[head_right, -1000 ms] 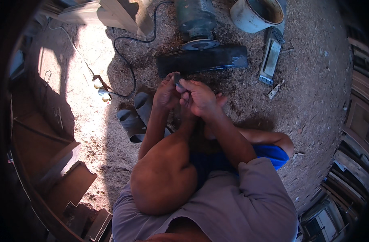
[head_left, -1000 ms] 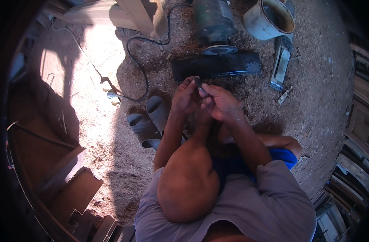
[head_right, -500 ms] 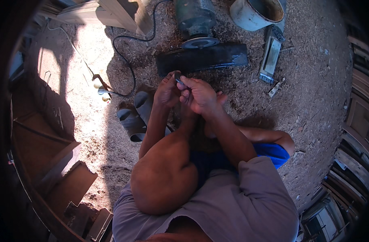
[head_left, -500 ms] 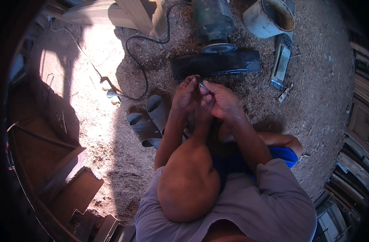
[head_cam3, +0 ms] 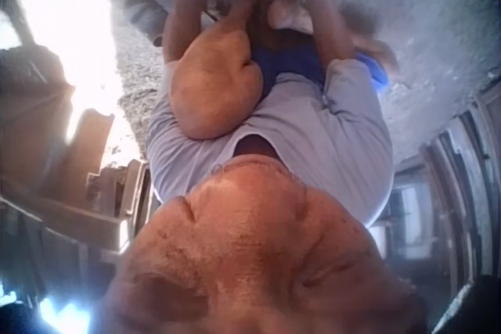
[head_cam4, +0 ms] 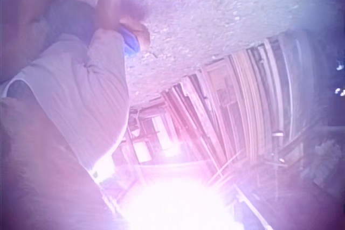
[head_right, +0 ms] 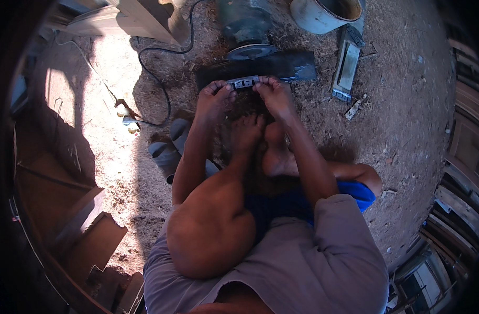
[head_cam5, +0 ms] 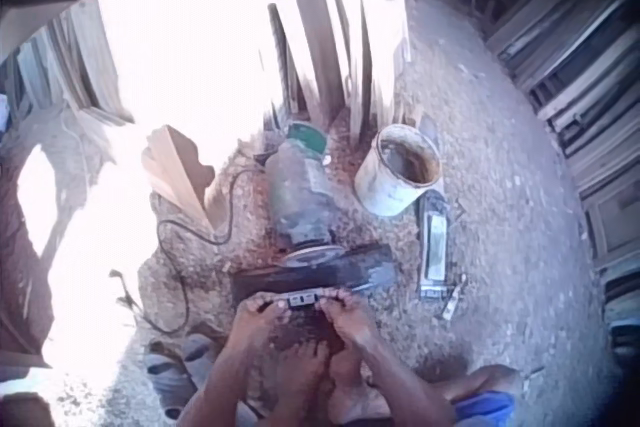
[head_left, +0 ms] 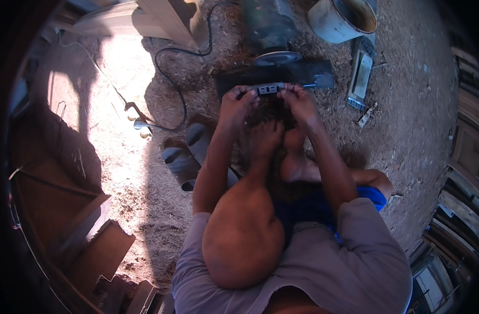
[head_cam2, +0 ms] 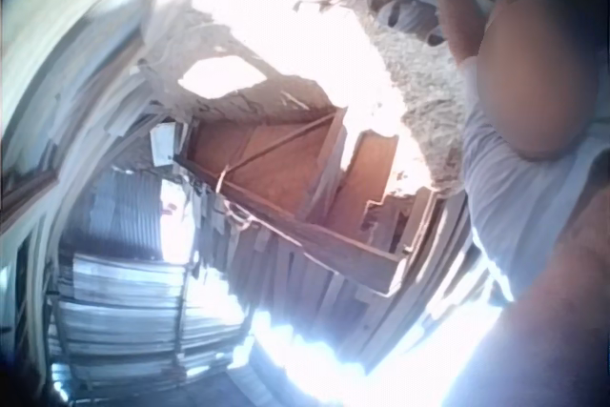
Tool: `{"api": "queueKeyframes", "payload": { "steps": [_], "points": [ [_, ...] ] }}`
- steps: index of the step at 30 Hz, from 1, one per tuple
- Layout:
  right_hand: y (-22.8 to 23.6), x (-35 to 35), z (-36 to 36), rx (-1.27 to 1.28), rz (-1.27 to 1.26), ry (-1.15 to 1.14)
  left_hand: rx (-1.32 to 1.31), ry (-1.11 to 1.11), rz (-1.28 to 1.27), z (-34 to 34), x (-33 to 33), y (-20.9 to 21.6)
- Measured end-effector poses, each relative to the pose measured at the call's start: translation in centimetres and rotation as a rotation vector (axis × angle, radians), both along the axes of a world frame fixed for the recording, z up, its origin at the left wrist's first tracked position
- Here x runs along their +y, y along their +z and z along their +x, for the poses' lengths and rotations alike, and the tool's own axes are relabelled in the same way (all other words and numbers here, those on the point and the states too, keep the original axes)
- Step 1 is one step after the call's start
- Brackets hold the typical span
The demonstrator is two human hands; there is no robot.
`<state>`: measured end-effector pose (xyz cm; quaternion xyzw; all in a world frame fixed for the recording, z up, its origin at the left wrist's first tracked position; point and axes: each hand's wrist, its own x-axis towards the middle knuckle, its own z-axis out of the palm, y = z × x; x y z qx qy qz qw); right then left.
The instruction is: The person sharpens a small rectangular metal plate by pressing it against a rotating bench grinder wheel, then dips the plate into a bucket of water.
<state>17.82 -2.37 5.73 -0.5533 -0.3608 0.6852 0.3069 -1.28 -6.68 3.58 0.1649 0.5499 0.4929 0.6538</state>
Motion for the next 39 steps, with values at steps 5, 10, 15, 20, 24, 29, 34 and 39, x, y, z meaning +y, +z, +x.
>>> {"api": "queueKeyframes", "payload": {
  "steps": [5,10,15,20,24,29,34,39],
  "points": [
    [-1.1,2.0,-0.5,-0.208,0.259,0.027,0.361,-0.148,0.078,-0.8,2.6,-1.7],
    [-3.6,4.0,0.4,-0.382,0.380,0.036,0.593,-0.269,0.084,0.1,4.8,-1.3],
    [-4.0,4.5,-0.7,-0.425,0.309,0.072,0.653,-0.185,0.085,-0.7,5.2,-1.9],
    [-5.1,5.0,-1.1,-0.377,0.264,-0.002,0.651,-0.167,0.086,-0.6,5.9,-2.2],
    [-6.2,5.3,-1.3,-0.287,0.261,-0.093,0.573,-0.107,0.073,-0.2,6.3,-2.6],
    [-6.1,5.3,-1.8,-0.303,0.241,-0.080,0.561,-0.106,0.061,-0.5,6.2,-2.5],
    [-6.1,5.4,-2.1,-0.291,0.235,-0.116,0.542,-0.096,0.061,-0.5,6.4,-2.6],
    [-7.0,5.7,-1.7,-0.297,0.237,-0.140,0.536,-0.095,0.070,-0.1,6.7,-2.7]
  ]
}}
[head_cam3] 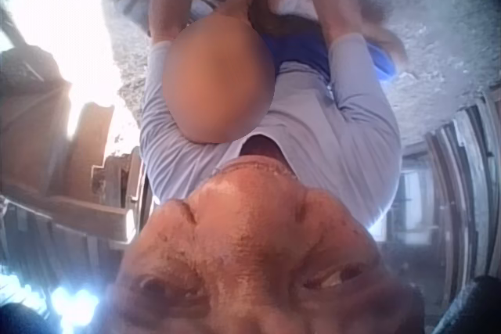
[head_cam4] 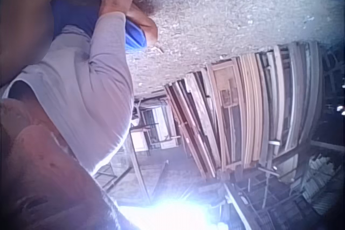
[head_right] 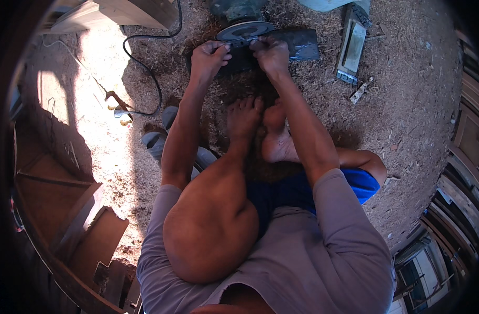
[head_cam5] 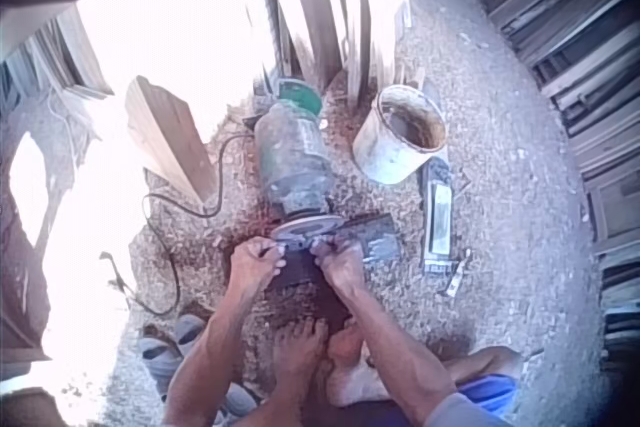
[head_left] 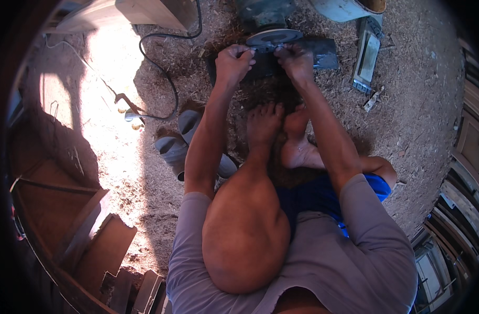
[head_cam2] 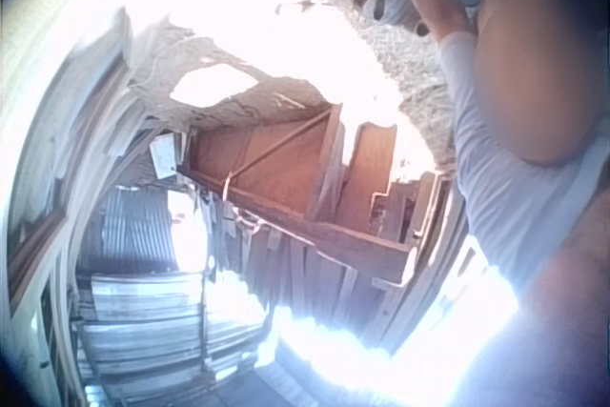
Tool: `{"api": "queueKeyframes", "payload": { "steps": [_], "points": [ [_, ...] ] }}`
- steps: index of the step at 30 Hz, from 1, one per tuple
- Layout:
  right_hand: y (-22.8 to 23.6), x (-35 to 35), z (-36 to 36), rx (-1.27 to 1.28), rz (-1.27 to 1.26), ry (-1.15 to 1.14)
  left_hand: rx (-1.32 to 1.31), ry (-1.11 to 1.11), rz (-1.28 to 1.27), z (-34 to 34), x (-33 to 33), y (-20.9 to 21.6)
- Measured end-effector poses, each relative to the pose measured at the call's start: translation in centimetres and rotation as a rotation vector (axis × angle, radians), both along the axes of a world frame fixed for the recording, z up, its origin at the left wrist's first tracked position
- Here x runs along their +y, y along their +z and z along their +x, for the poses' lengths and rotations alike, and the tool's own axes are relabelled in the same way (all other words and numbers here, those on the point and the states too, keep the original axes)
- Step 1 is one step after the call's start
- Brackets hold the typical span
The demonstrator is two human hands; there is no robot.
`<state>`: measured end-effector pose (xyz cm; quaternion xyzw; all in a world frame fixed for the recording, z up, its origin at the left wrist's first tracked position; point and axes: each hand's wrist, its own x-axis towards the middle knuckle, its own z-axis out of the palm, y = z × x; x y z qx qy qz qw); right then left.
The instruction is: The person sharpens a small rectangular metal plate by pressing it against a rotating bench grinder wheel, then dips the plate into a bucket of water.
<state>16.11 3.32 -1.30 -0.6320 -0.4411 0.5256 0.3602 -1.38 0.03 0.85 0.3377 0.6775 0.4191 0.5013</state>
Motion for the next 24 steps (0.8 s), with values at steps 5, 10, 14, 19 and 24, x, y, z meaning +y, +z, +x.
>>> {"api": "queueKeyframes", "payload": {
  "steps": [5,10,14,19,24],
  "points": [
    [1.3,-0.2,-0.8,0.062,-0.010,-0.035,0.044,-0.014,-0.030,-0.4,0.0,-0.4],
    [1.1,-0.2,-0.4,0.187,-0.027,-0.091,0.072,-0.054,-0.003,-0.3,0.4,-0.6],
    [1.2,-0.1,-0.5,0.188,-0.051,-0.121,0.043,-0.048,0.030,0.1,0.5,-1.0],
    [1.1,0.0,-0.3,0.163,-0.090,-0.125,0.060,-0.118,0.033,0.1,0.7,-1.0],
    [1.8,-0.2,-1.1,0.148,-0.067,-0.130,-0.020,-0.065,0.026,-0.3,0.4,-1.2]
  ]
}}
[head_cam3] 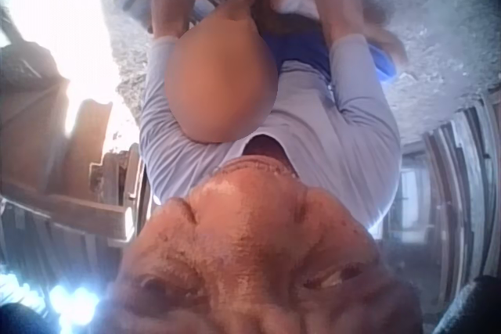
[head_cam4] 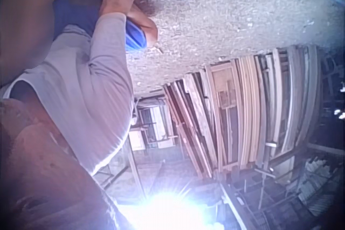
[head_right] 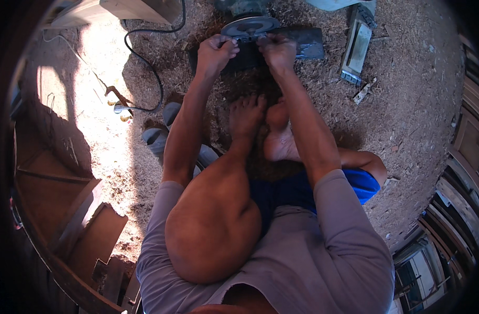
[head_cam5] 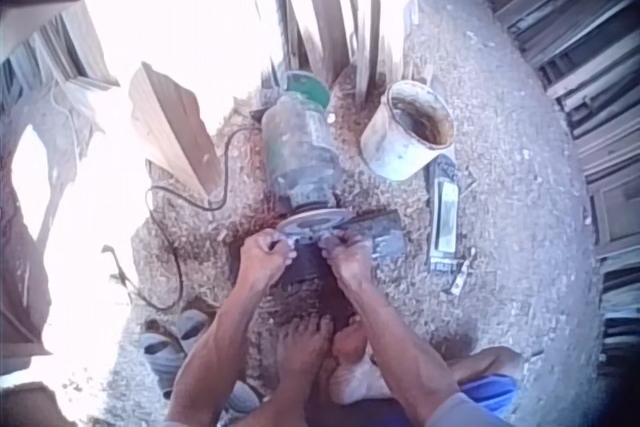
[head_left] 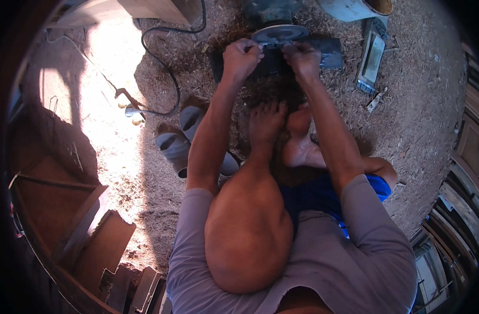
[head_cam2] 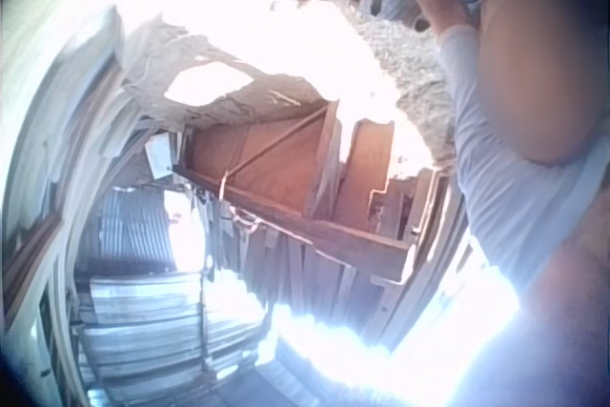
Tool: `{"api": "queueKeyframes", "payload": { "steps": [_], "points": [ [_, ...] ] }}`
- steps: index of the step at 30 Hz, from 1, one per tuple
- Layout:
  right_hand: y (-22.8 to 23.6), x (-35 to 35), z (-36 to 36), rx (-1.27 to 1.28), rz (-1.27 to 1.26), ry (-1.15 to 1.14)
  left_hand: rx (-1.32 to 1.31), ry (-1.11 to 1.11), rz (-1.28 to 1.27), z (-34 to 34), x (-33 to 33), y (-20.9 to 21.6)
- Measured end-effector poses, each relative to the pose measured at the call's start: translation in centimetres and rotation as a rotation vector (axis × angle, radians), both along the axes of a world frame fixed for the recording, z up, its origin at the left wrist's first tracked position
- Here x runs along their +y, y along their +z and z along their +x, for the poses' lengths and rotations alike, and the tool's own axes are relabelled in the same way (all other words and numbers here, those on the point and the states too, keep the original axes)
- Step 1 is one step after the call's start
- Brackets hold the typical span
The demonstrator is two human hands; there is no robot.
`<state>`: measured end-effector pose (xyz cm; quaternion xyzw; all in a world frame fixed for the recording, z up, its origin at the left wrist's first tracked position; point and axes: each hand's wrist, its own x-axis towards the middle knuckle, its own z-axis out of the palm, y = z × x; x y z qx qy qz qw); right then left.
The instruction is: The person sharpens a small rectangular metal plate by pressing it against a rotating bench grinder wheel, then dips the plate into a bucket of water.
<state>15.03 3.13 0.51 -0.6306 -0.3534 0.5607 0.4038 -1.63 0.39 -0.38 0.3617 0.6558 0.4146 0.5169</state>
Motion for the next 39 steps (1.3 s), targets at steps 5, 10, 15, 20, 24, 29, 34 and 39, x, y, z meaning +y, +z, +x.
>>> {"api": "queueKeyframes", "payload": {
  "steps": [5,10,15,20,24,29,34,39],
  "points": [
    [-1.1,-0.1,-0.3,-0.076,0.035,0.003,-0.068,0.074,0.032,-0.1,-0.3,-0.4],
    [-2.8,-0.1,-0.4,-0.152,0.100,0.008,-0.122,0.129,0.045,0.1,-0.5,0.2],
    [-4.9,0.2,0.4,-0.248,0.180,0.030,-0.180,0.146,0.076,0.2,-0.4,0.4],
    [-3.7,-0.2,-0.5,-0.147,0.175,0.038,-0.140,0.128,0.057,-0.4,-0.7,0.0],
    [-2.3,-0.4,-0.8,-0.083,0.153,0.012,-0.120,0.102,0.051,-0.4,-0.7,-0.2],
    [-1.2,-0.3,-0.3,-0.090,0.125,0.001,-0.080,0.047,-0.001,0.0,-0.2,0.1],
    [-0.2,-0.4,-0.5,-0.044,0.084,-0.045,-0.029,0.031,-0.008,0.3,-0.1,0.3],
    [0.1,-0.4,-0.4,-0.025,0.080,-0.050,0.008,0.022,-0.004,0.5,0.0,0.5]
  ]
}}
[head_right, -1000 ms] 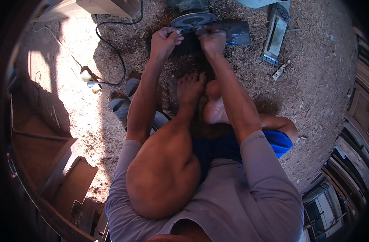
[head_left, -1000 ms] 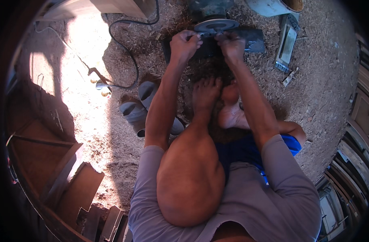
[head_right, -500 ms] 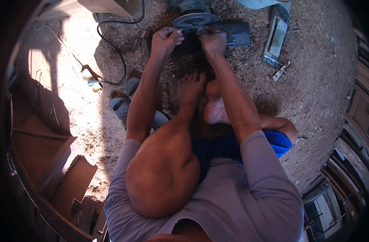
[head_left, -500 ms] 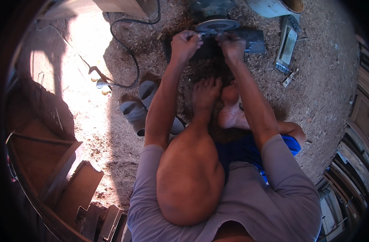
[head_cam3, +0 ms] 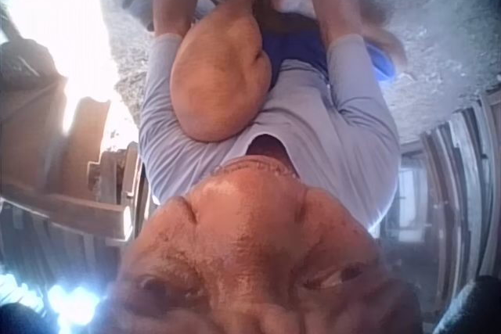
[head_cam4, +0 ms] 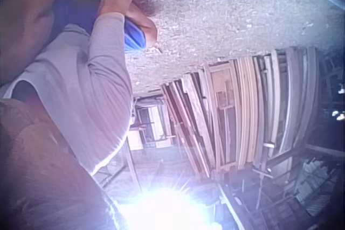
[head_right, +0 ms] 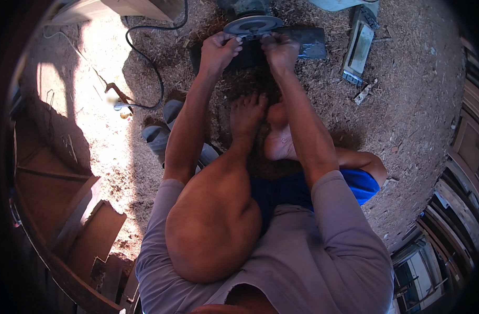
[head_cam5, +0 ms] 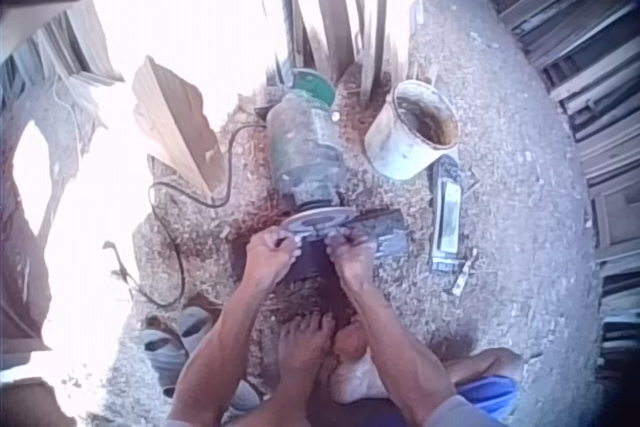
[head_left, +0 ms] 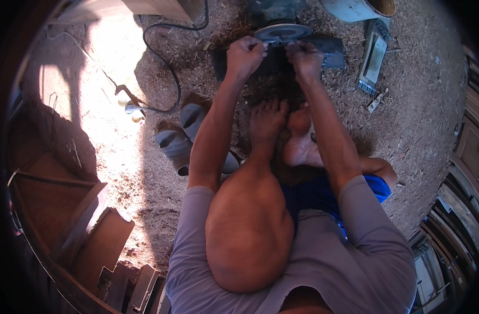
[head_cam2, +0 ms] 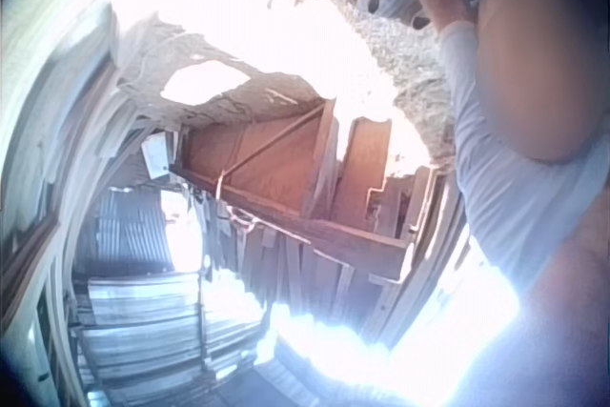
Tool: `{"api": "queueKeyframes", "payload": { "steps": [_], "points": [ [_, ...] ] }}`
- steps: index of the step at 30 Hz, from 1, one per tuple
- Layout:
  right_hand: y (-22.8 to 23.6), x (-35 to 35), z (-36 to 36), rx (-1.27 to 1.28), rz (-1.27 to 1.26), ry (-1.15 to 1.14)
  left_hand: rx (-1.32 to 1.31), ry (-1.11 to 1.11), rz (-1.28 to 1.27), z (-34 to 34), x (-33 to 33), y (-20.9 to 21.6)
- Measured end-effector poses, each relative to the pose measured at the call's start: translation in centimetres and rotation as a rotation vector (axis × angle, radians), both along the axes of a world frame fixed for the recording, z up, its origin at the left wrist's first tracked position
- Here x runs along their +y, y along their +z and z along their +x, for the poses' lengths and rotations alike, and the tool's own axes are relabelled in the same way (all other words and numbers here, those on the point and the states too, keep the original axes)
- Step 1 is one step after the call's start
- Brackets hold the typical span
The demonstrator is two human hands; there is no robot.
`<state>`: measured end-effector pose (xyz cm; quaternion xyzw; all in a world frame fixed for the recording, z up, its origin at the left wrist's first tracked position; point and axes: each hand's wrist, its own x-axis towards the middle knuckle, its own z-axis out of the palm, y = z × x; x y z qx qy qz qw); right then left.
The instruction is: The person sharpens a small rectangular metal plate by pressing it against a rotating bench grinder wheel, then dips the plate into a bucket of water.
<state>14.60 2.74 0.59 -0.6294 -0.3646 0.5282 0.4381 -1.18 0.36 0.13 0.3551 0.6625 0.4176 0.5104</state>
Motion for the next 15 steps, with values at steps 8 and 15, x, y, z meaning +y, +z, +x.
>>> {"api": "queueKeyframes", "payload": {
  "steps": [8,15],
  "points": [
    [-0.34,0.09,0.07,-0.035,-0.022,-0.020,-0.006,-0.001,0.011,0.07,0.15,-0.52],
    [-0.36,-0.06,-0.80,-0.112,0.002,-0.007,-0.064,0.024,0.018,-0.69,-0.19,-0.79]
  ]
}}
